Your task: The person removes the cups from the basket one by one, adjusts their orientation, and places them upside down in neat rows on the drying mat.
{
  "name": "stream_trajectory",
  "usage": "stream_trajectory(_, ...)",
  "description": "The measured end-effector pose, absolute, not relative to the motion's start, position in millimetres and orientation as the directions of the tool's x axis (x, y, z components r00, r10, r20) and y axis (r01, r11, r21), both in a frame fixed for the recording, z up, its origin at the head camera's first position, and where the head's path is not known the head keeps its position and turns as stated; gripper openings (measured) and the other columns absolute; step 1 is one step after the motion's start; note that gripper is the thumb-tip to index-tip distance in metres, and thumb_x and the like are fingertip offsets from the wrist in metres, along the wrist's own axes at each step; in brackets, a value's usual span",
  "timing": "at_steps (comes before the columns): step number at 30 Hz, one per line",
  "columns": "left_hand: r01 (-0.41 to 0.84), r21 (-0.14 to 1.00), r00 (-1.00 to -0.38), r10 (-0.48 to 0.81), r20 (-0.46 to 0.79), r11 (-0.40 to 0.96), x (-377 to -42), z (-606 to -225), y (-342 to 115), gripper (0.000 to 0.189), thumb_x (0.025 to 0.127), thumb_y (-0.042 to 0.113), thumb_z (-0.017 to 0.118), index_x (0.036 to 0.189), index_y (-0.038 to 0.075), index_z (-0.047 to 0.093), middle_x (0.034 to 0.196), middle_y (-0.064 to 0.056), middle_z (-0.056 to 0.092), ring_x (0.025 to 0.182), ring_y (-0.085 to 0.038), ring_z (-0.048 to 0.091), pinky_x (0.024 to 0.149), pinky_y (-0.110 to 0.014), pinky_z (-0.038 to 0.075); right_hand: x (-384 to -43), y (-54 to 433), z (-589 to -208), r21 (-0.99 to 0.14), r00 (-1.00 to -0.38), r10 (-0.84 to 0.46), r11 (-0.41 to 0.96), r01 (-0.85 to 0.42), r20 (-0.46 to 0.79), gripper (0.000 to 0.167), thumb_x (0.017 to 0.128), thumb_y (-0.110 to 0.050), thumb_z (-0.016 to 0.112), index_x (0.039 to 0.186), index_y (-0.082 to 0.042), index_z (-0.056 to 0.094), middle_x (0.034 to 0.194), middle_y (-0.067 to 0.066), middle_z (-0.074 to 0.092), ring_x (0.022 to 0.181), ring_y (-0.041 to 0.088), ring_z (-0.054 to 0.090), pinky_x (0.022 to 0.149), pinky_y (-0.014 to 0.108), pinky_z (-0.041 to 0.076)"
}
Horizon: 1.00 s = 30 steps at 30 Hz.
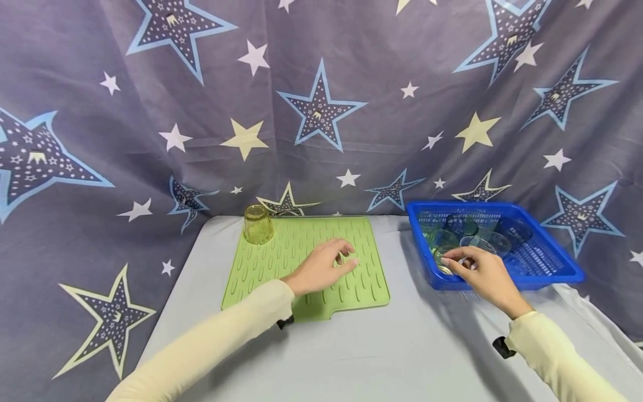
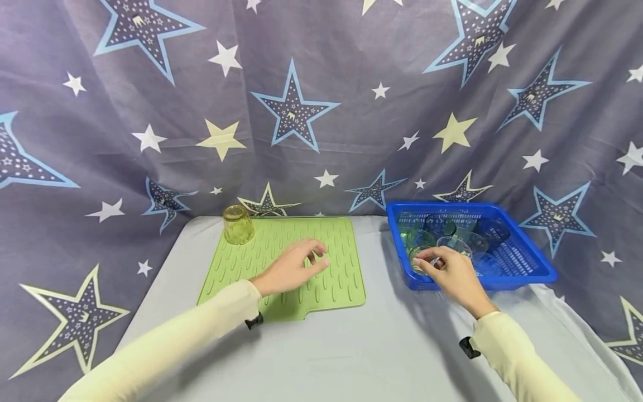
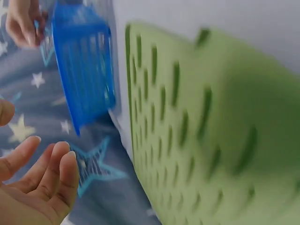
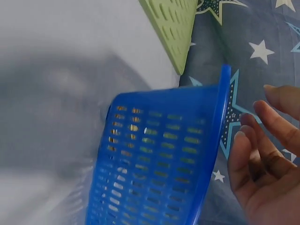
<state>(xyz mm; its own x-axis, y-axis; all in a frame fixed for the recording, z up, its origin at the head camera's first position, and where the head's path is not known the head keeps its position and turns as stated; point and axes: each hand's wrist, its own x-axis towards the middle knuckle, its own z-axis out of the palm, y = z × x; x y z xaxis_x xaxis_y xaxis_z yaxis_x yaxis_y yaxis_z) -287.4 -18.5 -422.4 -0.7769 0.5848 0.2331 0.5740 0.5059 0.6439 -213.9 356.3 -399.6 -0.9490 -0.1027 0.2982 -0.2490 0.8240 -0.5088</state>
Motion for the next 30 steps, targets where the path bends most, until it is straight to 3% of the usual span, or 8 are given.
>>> stream_trajectory(6, 0.616, 0.647, -0.721, 0.652, 0.235, 0.449, -270, -425, 4, 0.042, 0.105, 0.048, 0.055, 0.128, 0.014, 0.062, 0.116, -0.002, 0.064, 0.099, -0.012, 0.06, 0.083, -0.026, 0.052, -227, 367, -396, -0.498, -0.961, -0.096, 0.839, -0.218, 0.26, 0.027, 0.101, -0.039, 0.067, 0.113, -0.017, 0.076, 0.093, 0.002, 0.07, 0.075, 0.019, 0.058, 0.059, 0.031, 0.046)
stream_trajectory(14, 0.644, 0.653, -0.679, 0.69, 0.249, 0.398, -258, -431, 19, 0.041, 0.104, 0.049, 0.057, 0.124, 0.015, 0.064, 0.112, 0.004, 0.064, 0.097, -0.008, 0.059, 0.08, -0.021, 0.051, -246, 398, -397, -0.427, -0.948, -0.069, 0.881, -0.204, 0.31, 0.025, 0.101, -0.035, 0.069, 0.109, -0.013, 0.078, 0.094, 0.005, 0.073, 0.077, 0.019, 0.06, 0.064, 0.035, 0.046)
stream_trajectory(23, 0.675, 0.632, -0.638, 0.731, 0.24, 0.382, -249, -434, 26, 0.034, 0.104, 0.047, 0.058, 0.122, 0.019, 0.065, 0.113, 0.005, 0.064, 0.096, -0.004, 0.059, 0.08, -0.019, 0.05, -259, 454, -403, -0.414, -0.958, 0.046, 0.907, -0.079, 0.282, 0.032, 0.104, -0.029, 0.063, 0.113, 0.0, 0.074, 0.1, 0.022, 0.073, 0.087, 0.037, 0.067, 0.066, 0.048, 0.053)
stream_trajectory(27, 0.675, 0.636, -0.626, 0.747, 0.224, 0.374, -245, -437, 26, 0.035, 0.104, 0.048, 0.057, 0.122, 0.018, 0.065, 0.113, 0.004, 0.064, 0.097, -0.004, 0.059, 0.081, -0.019, 0.05, -257, 477, -403, -0.462, -0.966, 0.15, 0.886, 0.037, 0.211, 0.04, 0.106, -0.031, 0.058, 0.117, 0.006, 0.069, 0.107, 0.03, 0.07, 0.093, 0.044, 0.065, 0.077, 0.057, 0.049)
stream_trajectory(30, 0.68, 0.629, -0.612, 0.764, 0.204, 0.377, -242, -437, 23, 0.038, 0.105, 0.048, 0.057, 0.123, 0.016, 0.065, 0.114, 0.003, 0.064, 0.097, -0.005, 0.058, 0.081, -0.019, 0.049, -254, 491, -401, -0.496, -0.961, 0.218, 0.861, 0.109, 0.169, 0.044, 0.106, -0.031, 0.056, 0.118, 0.011, 0.066, 0.112, 0.034, 0.067, 0.101, 0.05, 0.059, 0.094, 0.067, 0.038)
